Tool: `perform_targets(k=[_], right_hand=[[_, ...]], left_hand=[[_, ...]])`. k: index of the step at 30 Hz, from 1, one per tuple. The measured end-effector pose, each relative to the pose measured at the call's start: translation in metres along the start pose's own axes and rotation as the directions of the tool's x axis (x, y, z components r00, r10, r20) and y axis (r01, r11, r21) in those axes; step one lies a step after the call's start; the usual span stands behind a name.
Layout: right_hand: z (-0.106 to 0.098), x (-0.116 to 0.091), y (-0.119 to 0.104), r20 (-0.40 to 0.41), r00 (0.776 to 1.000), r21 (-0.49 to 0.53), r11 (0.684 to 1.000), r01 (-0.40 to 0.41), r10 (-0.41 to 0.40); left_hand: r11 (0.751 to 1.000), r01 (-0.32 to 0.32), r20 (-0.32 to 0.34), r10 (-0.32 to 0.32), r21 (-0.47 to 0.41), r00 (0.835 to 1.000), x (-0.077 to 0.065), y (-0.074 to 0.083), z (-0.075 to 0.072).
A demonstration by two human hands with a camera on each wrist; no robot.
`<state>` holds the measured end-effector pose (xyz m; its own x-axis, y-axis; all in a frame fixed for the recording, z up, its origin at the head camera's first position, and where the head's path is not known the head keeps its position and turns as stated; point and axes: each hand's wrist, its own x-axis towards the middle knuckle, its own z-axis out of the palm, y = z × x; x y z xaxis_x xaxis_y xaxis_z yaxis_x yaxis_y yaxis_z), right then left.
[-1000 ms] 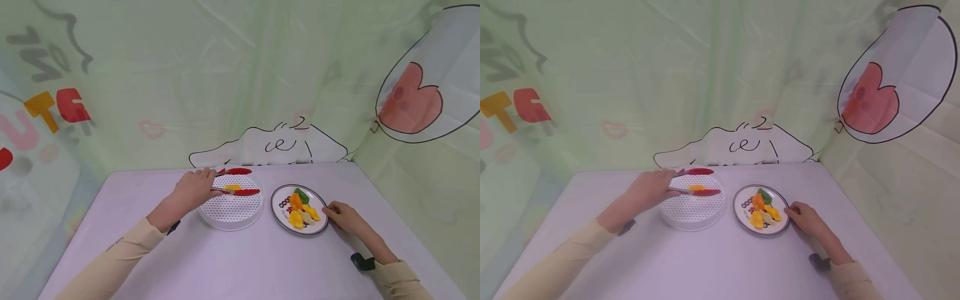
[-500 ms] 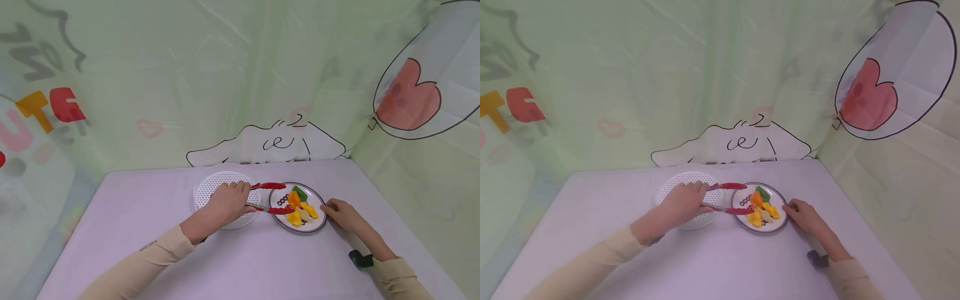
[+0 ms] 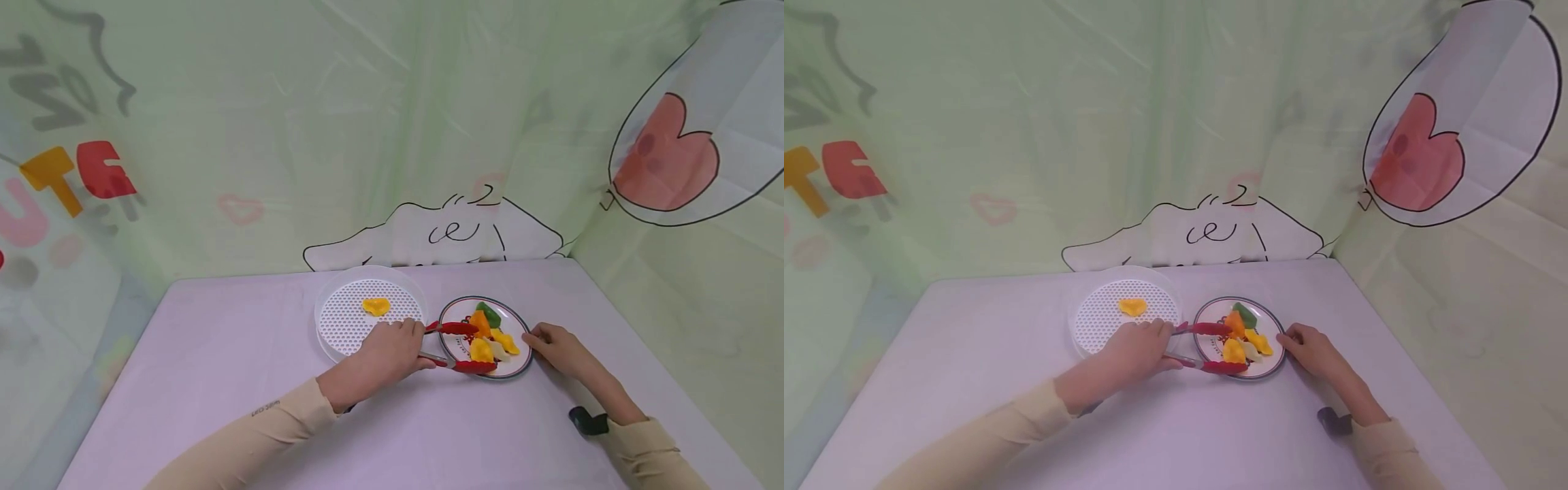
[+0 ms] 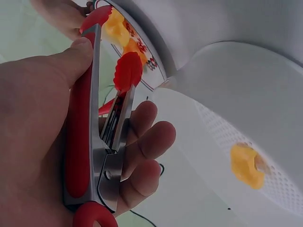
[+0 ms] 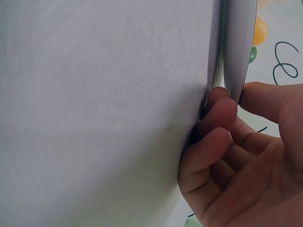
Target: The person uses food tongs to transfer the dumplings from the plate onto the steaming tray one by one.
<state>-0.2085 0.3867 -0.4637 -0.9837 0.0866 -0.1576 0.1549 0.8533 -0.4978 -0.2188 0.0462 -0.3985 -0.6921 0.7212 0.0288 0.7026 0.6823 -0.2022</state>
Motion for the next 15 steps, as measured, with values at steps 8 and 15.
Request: perform_targets(k=[8, 15], right_hand=[[-0.0007, 0.0021, 0.0018, 0.007, 1.0, -0.002, 1.0, 0.001, -0.001], [0.0009, 0.0029, 0.0029, 0.004, 1.0, -0.001, 1.0, 0.001, -0.001]], left_hand=[[0.999, -0.007, 0.025, 0.008, -0.052, 1.0, 0.0014, -0.0002, 0.0051], [0.998, -0.011, 0.014, 0.012, -0.069, 1.0, 0.0007, -0.0004, 0.0094]])
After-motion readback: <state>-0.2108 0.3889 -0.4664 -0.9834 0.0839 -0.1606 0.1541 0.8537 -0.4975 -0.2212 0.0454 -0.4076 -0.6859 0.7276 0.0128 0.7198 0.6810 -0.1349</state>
